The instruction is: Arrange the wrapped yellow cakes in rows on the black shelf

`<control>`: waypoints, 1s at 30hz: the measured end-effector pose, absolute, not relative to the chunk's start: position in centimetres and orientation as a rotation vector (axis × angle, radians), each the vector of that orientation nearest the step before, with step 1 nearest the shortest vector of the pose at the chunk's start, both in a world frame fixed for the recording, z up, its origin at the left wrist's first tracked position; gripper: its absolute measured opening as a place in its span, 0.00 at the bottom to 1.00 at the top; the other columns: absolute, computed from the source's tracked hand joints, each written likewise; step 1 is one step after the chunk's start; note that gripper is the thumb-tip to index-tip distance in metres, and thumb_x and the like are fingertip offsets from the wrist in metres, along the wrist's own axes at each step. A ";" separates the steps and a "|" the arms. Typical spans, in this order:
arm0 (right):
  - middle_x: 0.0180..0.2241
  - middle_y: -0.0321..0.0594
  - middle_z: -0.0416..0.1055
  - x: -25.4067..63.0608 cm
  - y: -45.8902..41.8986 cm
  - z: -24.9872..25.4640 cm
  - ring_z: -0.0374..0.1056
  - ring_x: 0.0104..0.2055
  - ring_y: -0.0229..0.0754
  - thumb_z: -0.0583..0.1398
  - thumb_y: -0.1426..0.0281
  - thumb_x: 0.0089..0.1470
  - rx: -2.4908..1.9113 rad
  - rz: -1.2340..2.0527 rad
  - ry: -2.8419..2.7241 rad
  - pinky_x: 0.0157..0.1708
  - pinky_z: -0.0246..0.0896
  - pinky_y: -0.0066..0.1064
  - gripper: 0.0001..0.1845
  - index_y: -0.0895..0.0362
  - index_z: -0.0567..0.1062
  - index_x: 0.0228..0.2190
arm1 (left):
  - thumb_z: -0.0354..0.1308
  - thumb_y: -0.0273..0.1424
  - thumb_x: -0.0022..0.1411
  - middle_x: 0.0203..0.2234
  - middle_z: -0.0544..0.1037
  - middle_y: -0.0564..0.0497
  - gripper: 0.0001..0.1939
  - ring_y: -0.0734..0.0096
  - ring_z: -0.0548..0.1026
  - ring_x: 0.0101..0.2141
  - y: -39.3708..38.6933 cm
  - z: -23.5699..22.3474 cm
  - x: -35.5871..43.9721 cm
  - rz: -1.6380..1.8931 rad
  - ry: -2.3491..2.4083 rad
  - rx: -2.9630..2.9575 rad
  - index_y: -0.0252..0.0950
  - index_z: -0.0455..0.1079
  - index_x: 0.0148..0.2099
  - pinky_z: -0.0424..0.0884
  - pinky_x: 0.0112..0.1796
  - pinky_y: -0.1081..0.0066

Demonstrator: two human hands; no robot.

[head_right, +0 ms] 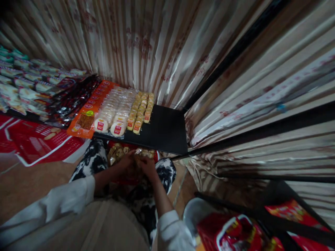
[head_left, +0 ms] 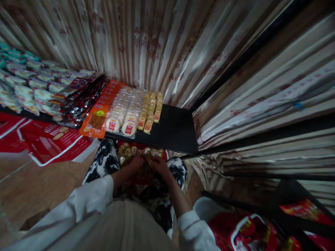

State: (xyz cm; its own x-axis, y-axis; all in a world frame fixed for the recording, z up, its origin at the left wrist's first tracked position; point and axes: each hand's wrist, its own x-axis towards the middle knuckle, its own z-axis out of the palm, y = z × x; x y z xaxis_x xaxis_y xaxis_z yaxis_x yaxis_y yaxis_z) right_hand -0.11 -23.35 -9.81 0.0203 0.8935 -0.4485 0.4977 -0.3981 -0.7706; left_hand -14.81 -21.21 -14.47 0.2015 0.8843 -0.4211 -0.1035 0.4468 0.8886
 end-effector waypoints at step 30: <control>0.32 0.38 0.74 0.1 -19.9 -4.5 0.71 0.35 0.40 0.61 0.60 0.42 -1.435 1.128 -1.001 0.39 0.65 0.31 0.19 0.56 0.69 0.37 | 0.54 0.28 0.61 0.23 0.73 0.54 0.07 0.81 0.73 0.20 -19.0 -4.2 -10.8 0.947 1.212 0.565 0.32 0.63 0.41 0.69 0.24 0.79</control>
